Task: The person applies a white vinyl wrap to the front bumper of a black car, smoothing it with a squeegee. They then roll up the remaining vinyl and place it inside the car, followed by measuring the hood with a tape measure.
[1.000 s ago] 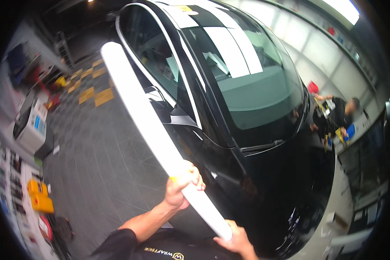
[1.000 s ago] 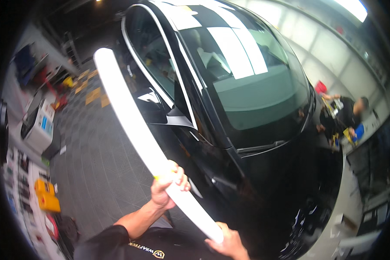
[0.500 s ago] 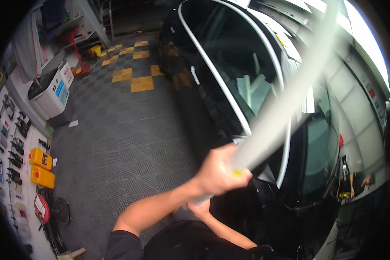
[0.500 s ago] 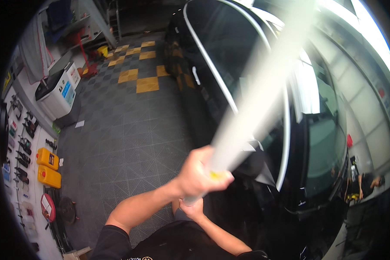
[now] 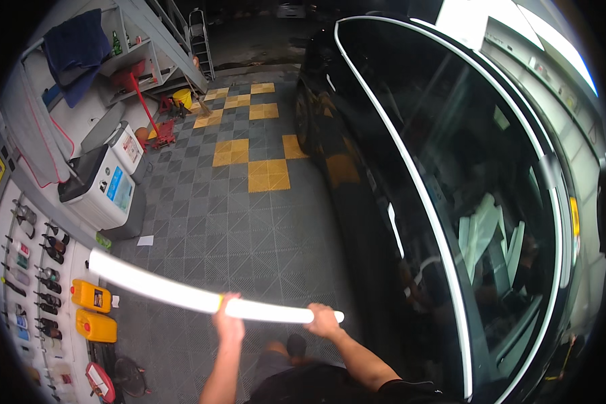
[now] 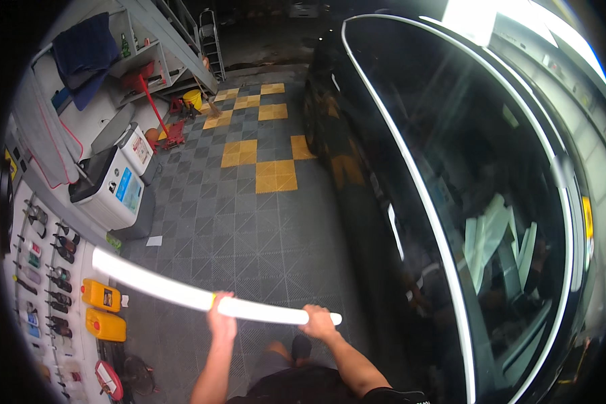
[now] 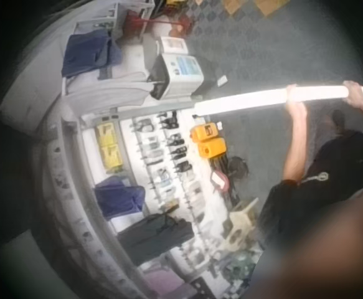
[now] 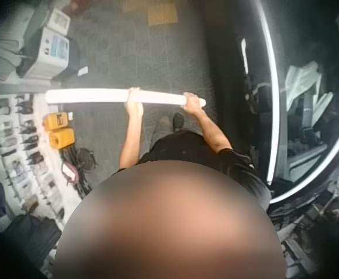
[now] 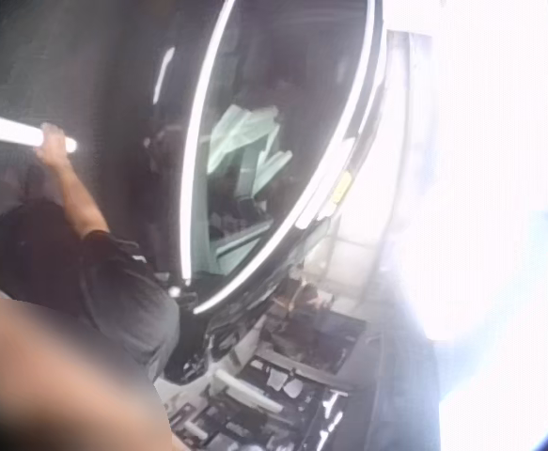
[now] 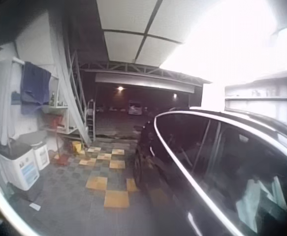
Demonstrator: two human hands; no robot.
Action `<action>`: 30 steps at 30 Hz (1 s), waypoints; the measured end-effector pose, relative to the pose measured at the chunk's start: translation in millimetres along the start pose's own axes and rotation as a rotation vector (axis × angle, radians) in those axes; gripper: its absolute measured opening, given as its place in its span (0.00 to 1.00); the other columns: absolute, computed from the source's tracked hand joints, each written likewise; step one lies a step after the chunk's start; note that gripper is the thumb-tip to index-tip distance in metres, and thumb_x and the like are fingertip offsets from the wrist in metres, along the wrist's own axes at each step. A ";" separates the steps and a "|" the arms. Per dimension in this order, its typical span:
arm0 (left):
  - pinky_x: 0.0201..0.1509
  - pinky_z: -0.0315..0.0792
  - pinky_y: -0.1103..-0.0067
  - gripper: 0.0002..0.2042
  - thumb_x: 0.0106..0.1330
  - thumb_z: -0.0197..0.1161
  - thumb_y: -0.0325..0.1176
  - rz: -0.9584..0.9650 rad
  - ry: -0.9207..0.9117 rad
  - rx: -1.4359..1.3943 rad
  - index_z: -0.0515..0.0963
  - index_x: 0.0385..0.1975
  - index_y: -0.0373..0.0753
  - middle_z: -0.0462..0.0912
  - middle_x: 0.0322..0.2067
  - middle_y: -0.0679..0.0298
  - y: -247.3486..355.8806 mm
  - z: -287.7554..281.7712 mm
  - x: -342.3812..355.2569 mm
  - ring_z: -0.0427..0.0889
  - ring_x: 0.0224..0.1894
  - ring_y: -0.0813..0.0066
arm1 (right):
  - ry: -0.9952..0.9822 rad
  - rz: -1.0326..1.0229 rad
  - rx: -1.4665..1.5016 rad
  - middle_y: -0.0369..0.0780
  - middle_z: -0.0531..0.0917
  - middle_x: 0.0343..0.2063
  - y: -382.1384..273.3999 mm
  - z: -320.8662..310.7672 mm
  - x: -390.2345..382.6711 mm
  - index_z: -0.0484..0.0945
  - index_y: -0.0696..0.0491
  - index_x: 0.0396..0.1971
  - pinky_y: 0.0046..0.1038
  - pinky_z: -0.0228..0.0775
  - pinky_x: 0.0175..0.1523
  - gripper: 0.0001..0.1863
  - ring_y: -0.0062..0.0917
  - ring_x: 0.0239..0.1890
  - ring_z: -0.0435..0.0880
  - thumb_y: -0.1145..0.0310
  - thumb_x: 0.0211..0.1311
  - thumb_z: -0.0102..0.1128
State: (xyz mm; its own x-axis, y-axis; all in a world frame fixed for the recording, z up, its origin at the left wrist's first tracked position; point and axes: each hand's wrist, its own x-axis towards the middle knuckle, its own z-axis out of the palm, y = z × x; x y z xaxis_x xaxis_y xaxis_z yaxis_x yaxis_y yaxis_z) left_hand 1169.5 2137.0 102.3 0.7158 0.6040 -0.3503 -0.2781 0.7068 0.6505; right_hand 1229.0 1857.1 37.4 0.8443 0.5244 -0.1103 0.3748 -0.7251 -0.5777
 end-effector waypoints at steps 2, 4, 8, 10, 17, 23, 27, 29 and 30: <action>0.65 0.66 0.65 0.14 0.72 0.62 0.40 0.025 0.092 -0.064 0.71 0.46 0.37 0.74 0.42 0.59 23.7 -52.2 19.4 0.74 0.53 0.66 | -0.201 -0.142 -0.080 0.48 0.84 0.43 -12.0 -5.3 48.3 0.79 0.54 0.44 0.46 0.77 0.52 0.23 0.44 0.49 0.84 0.60 0.48 0.69; 0.68 0.63 0.65 0.16 0.72 0.61 0.45 0.047 0.238 -0.184 0.70 0.47 0.40 0.72 0.44 0.59 39.3 -86.4 43.7 0.71 0.55 0.63 | -0.415 -0.226 -0.114 0.47 0.83 0.45 -29.8 -1.6 110.3 0.77 0.54 0.45 0.46 0.77 0.53 0.23 0.44 0.50 0.84 0.60 0.50 0.68; 0.67 0.65 0.65 0.16 0.73 0.57 0.51 0.061 0.255 -0.228 0.71 0.41 0.43 0.73 0.43 0.62 48.4 -84.0 140.4 0.71 0.55 0.61 | -0.549 -0.334 -0.119 0.48 0.83 0.47 -43.9 2.1 246.6 0.75 0.54 0.47 0.47 0.77 0.52 0.24 0.46 0.51 0.83 0.60 0.51 0.68; 0.67 0.64 0.64 0.16 0.73 0.58 0.49 0.105 0.319 -0.177 0.70 0.44 0.42 0.72 0.44 0.60 41.5 -42.1 220.7 0.71 0.55 0.61 | -0.552 -0.276 -0.090 0.48 0.83 0.47 -40.6 -10.4 327.3 0.75 0.54 0.48 0.47 0.77 0.52 0.26 0.46 0.51 0.84 0.58 0.51 0.68; 0.67 0.69 0.53 0.16 0.70 0.61 0.34 -0.065 -0.282 0.008 0.74 0.53 0.33 0.81 0.52 0.44 72.2 202.9 495.4 0.78 0.60 0.45 | -0.279 -0.200 -0.142 0.48 0.84 0.36 -3.7 -164.6 583.8 0.79 0.57 0.36 0.44 0.76 0.45 0.22 0.47 0.40 0.85 0.59 0.42 0.73; 0.67 0.69 0.60 0.19 0.61 0.69 0.29 0.036 -0.789 0.217 0.74 0.52 0.36 0.81 0.48 0.54 90.8 391.3 647.2 0.79 0.59 0.59 | -0.137 -0.014 0.130 0.48 0.84 0.28 23.8 -233.3 728.1 0.78 0.58 0.28 0.39 0.77 0.41 0.16 0.44 0.34 0.86 0.70 0.36 0.71; 0.64 0.69 0.64 0.20 0.59 0.71 0.31 0.007 -0.865 0.001 0.74 0.50 0.39 0.79 0.46 0.58 75.6 468.4 755.9 0.77 0.58 0.62 | -0.170 -0.144 0.263 0.49 0.87 0.32 43.7 -228.5 848.0 0.81 0.59 0.39 0.36 0.78 0.44 0.22 0.37 0.37 0.88 0.69 0.40 0.74; 0.63 0.72 0.63 0.19 0.59 0.71 0.35 0.051 -0.895 -0.011 0.74 0.48 0.39 0.80 0.41 0.58 80.7 495.7 807.2 0.80 0.52 0.62 | -0.355 -0.069 0.407 0.49 0.87 0.38 41.7 -239.7 911.0 0.82 0.58 0.46 0.35 0.77 0.52 0.26 0.39 0.43 0.88 0.67 0.41 0.75; 0.60 0.74 0.63 0.18 0.60 0.71 0.37 0.052 -0.797 0.001 0.74 0.46 0.40 0.80 0.38 0.58 83.4 507.4 830.0 0.82 0.48 0.63 | -0.391 -0.050 0.421 0.48 0.87 0.39 37.3 -247.6 942.8 0.82 0.56 0.48 0.35 0.77 0.53 0.27 0.40 0.45 0.88 0.67 0.42 0.74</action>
State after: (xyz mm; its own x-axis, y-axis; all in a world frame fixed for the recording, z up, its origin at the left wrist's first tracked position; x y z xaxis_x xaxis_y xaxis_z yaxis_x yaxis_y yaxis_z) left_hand 2065.5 2510.4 207.7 0.9443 0.1908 0.2680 -0.3238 0.6842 0.6535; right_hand 2133.8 2213.9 112.1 0.5946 0.7380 -0.3190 0.1583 -0.4965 -0.8535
